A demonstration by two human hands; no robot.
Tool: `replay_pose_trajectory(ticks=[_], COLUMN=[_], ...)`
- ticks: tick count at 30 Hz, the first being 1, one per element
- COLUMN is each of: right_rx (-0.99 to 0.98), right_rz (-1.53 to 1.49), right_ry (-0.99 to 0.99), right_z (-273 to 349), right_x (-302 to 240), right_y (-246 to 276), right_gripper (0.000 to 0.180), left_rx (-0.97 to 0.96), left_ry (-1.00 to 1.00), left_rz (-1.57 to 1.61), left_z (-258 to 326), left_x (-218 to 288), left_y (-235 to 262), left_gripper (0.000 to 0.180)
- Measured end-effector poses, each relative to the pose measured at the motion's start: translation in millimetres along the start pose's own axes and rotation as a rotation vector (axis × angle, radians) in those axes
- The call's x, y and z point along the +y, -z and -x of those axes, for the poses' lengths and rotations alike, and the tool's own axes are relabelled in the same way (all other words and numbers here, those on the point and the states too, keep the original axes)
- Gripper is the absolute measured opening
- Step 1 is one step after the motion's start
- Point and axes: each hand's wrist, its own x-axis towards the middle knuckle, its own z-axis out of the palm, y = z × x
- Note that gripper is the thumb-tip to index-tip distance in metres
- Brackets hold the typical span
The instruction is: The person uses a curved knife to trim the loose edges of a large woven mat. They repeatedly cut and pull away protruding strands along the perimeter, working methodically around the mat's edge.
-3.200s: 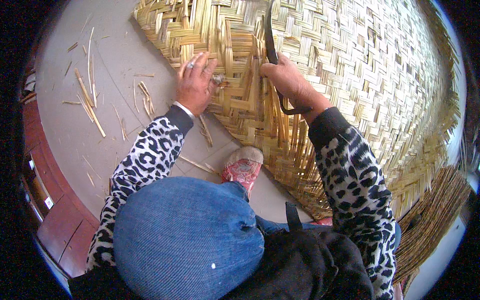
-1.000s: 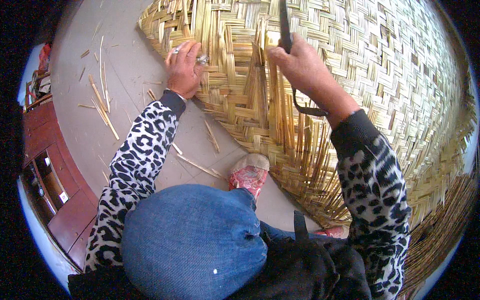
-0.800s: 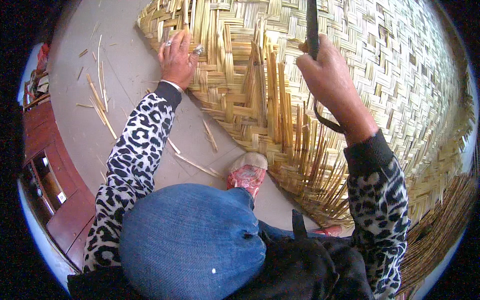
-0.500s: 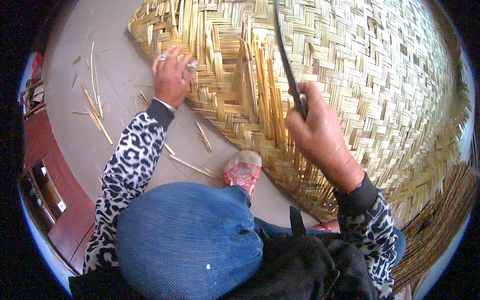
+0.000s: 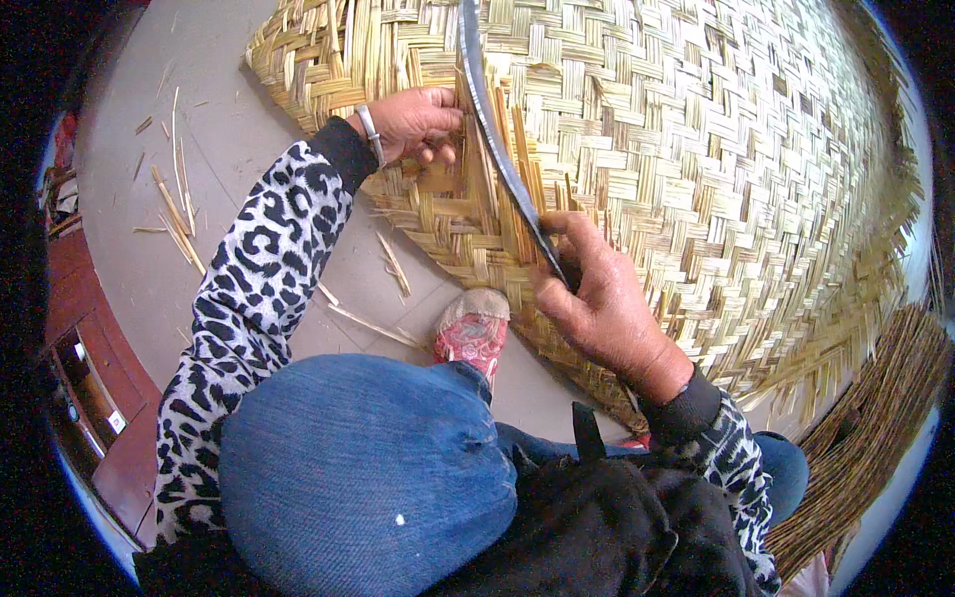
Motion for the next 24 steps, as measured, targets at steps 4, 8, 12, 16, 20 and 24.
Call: replay_pose_trajectory(ticks=[4,8,12,16,20,24], right_rx=[-0.048,-0.044,-0.071,-0.074,-0.078,-0.11], right_rz=[0.079,0.089,0.063,-0.013,-0.051,0.064], right_ry=[0.005,0.05,0.006,-0.022,-0.05,-0.101], right_z=[1,1,3,3,2,-1], right_x=[0,2,3,6,11,12], right_y=[-5,-8,-7,-5,-4,-6], right_gripper=[0.042,0.043,0.044,0.044,0.044,0.048], left_rx=[-0.069,-0.048,-0.003,0.007,0.138,0.369], left_ry=[0.002,0.026,0.034,0.039,0.002,0.029], left_rz=[-0.001,0.026,0.013,0.005,-0.079,-0.052], left_z=[11,15,11,9,9,6], left_x=[-9,-19,-23,-23,-28,-38], left_y=[3,9,10,10,9,4], left_gripper=[0.03,0.042,0.028,0.027,0.03,0.03])
